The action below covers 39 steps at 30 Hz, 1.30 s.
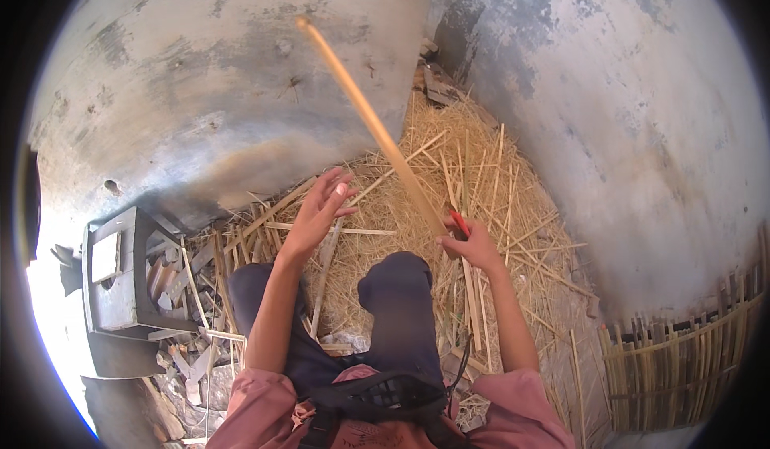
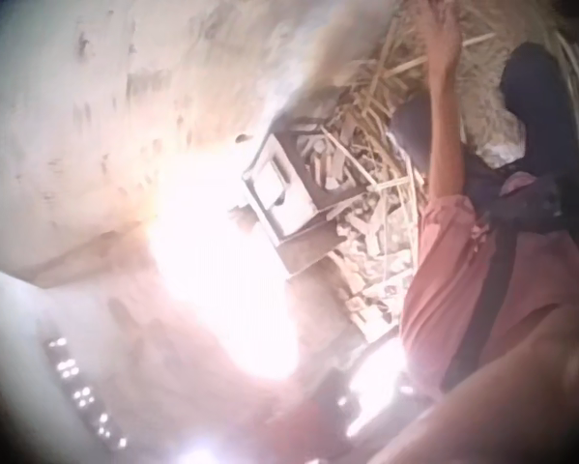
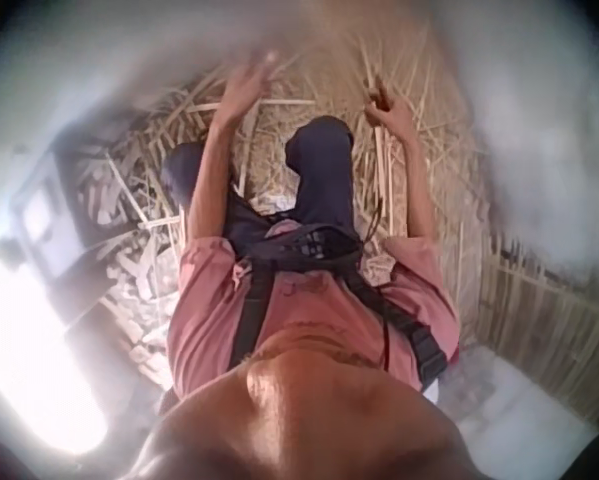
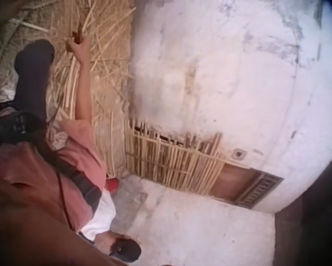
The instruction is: The person whittles a strip of bamboo using a small utility knife, shaving off thin layers to smooth or shape the wood.
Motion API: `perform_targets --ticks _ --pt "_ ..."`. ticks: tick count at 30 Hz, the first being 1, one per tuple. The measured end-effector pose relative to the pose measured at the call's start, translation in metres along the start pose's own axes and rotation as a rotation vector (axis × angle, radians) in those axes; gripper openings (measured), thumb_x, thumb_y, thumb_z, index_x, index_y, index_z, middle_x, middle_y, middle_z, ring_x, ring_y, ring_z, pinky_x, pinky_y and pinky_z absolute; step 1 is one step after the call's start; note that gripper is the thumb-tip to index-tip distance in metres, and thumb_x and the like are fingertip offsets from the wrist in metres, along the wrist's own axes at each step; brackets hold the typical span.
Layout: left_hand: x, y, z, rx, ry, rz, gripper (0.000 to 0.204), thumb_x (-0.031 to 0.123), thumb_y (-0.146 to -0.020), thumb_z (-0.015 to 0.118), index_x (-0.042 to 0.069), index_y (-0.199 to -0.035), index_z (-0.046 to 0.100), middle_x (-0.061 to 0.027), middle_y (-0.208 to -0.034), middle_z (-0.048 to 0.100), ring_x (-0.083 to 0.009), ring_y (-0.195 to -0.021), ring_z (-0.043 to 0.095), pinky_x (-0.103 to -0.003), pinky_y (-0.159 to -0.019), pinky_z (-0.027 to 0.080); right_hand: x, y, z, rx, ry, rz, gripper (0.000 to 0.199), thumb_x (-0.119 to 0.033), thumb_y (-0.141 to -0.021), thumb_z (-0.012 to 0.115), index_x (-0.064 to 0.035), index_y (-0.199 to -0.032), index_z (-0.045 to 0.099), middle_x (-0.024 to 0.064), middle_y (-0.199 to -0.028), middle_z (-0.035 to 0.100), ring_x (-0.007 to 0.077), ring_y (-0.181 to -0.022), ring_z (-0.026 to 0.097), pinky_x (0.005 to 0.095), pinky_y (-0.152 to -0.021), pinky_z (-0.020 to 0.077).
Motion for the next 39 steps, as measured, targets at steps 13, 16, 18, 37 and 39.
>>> perform_targets --ticks 13,16,18,37,39 --pt "0.018 0.012 -0.035 0.152 0.523 0.017 0.053 0.033 -0.115 0.054 -0.001 -0.153 0.04 -0.0252 -0.153 0.057 -0.0334 -0.141 0.059 -0.046 -0.115 0.054 -0.122 -0.034 0.055 0.16 0.575 -0.724 0.049 -0.015 -0.076 0.091 -0.009 -0.122 0.077 0.0071 -0.1 0.072 0.0192 -0.094 0.066 0.0348 -0.086 0.0521" --pt "0.025 0.019 -0.043 0.181 0.506 0.078 0.044 0.026 -0.113 0.058 0.003 -0.148 0.044 -0.023 -0.152 0.058 -0.0328 -0.14 0.061 -0.044 -0.114 0.054 -0.152 -0.029 0.06 0.129 0.519 -0.726 0.049 -0.02 -0.079 0.091 -0.0079 -0.125 0.076 0.0061 -0.098 0.071 0.019 -0.096 0.066 0.0345 -0.089 0.0516" --pt "0.028 0.02 -0.049 0.172 0.556 0.134 0.041 0.025 -0.113 0.058 0.005 -0.147 0.045 -0.022 -0.153 0.058 -0.0331 -0.141 0.06 -0.044 -0.114 0.054 -0.164 -0.036 0.057 0.048 0.376 -0.623 0.049 -0.024 -0.083 0.09 -0.0071 -0.126 0.075 0.0049 -0.096 0.071 0.0179 -0.092 0.065 0.0345 -0.088 0.0516" --pt "0.048 0.028 -0.06 0.157 0.482 0.214 0.045 0.019 -0.114 0.051 0.005 -0.154 0.035 -0.0191 -0.137 0.07 -0.0357 -0.134 0.064 -0.048 -0.114 0.049 -0.161 -0.068 0.075 -0.459 0.127 -0.297 0.032 -0.024 -0.091 0.087 -0.0013 -0.112 0.081 0.0033 -0.093 0.076 0.0095 -0.086 0.064 0.0295 -0.081 0.0513" --pt "0.048 0.03 -0.059 0.153 0.447 0.227 0.044 0.02 -0.114 0.051 0.007 -0.154 0.037 -0.0187 -0.137 0.07 -0.0353 -0.135 0.064 -0.049 -0.114 0.049 -0.178 -0.062 0.074 -0.406 0.28 -0.239 0.032 -0.024 -0.091 0.087 -0.0005 -0.111 0.08 0.0061 -0.092 0.076 0.0129 -0.085 0.066 0.0309 -0.079 0.0518"
Point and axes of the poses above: each hand's wrist, its own y-axis away from the middle knuckle, its own z-axis out of the palm, x = y × z, the point moved 4 cm from there along -y, towards the middle knuckle
